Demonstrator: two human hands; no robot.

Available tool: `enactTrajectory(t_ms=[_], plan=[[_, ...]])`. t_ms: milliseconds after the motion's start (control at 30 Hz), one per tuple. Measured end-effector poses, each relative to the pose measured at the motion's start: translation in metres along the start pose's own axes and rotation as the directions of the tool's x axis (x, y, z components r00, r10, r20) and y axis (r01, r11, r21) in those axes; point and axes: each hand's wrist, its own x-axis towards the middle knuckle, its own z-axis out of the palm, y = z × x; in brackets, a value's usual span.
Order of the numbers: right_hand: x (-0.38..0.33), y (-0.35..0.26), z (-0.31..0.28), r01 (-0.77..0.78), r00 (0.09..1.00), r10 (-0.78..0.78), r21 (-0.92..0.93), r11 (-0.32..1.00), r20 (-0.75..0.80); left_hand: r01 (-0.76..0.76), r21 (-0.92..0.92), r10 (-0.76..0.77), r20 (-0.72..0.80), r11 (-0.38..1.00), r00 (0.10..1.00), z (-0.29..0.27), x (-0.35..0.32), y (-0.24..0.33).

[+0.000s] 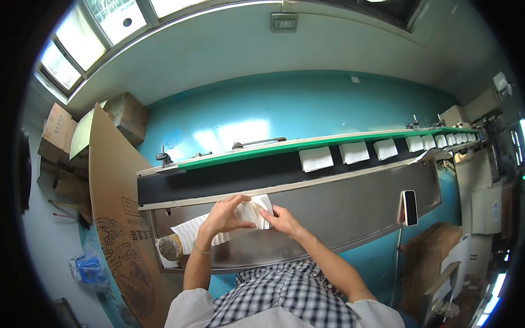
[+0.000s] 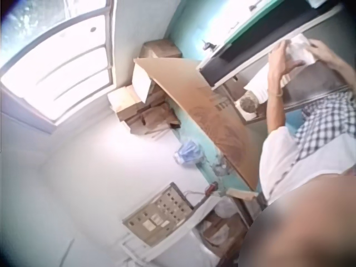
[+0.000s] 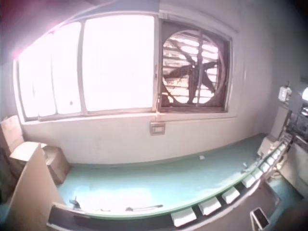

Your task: Transferring stacks of tissue or paper products from a production machine onto a conveyor rack for packaging.

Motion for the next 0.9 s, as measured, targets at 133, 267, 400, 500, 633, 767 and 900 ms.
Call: enactTrajectory(t_ms=[133,267,400,500,633,767,900], plan=[[0.010,-0.003,0.002,0.081,0.997,-0.076,-0.330,0.941,0.029,-0.110,0.018,0.111,-0.105,0.994,0.988,0.001,0.004,0.004],[0.011,-0.006,0.014,0.101,0.980,-0.178,-0.540,0.836,-0.092,-0.043,-0.011,0.042,-0.096,0.999,0.994,0.003,0.003,0.001],[0.021,0.023,0.005,0.141,0.981,-0.158,-0.145,0.979,-0.114,-0.049,-0.012,0.048,-0.104,0.999,0.993,0.005,-0.001,-0.005],[0.025,0.022,0.005,0.136,0.983,-0.159,-0.228,0.964,-0.090,-0.012,0.005,0.013,-0.100,1.000,0.995,0.006,0.000,-0.003],[0.018,-0.008,0.032,0.355,0.869,-0.474,-0.483,0.800,-0.145,-0.032,0.097,0.041,-0.095,0.995,0.995,0.000,0.003,-0.007],[0.037,0.018,0.020,0.151,0.978,-0.164,-0.103,0.983,-0.127,-0.077,-0.045,0.076,-0.016,0.996,0.997,-0.003,0.012,-0.013],[0.021,0.011,0.018,0.063,0.997,-0.048,0.313,0.948,-0.055,-0.074,-0.039,0.074,-0.018,0.996,0.997,-0.006,0.011,-0.013]])
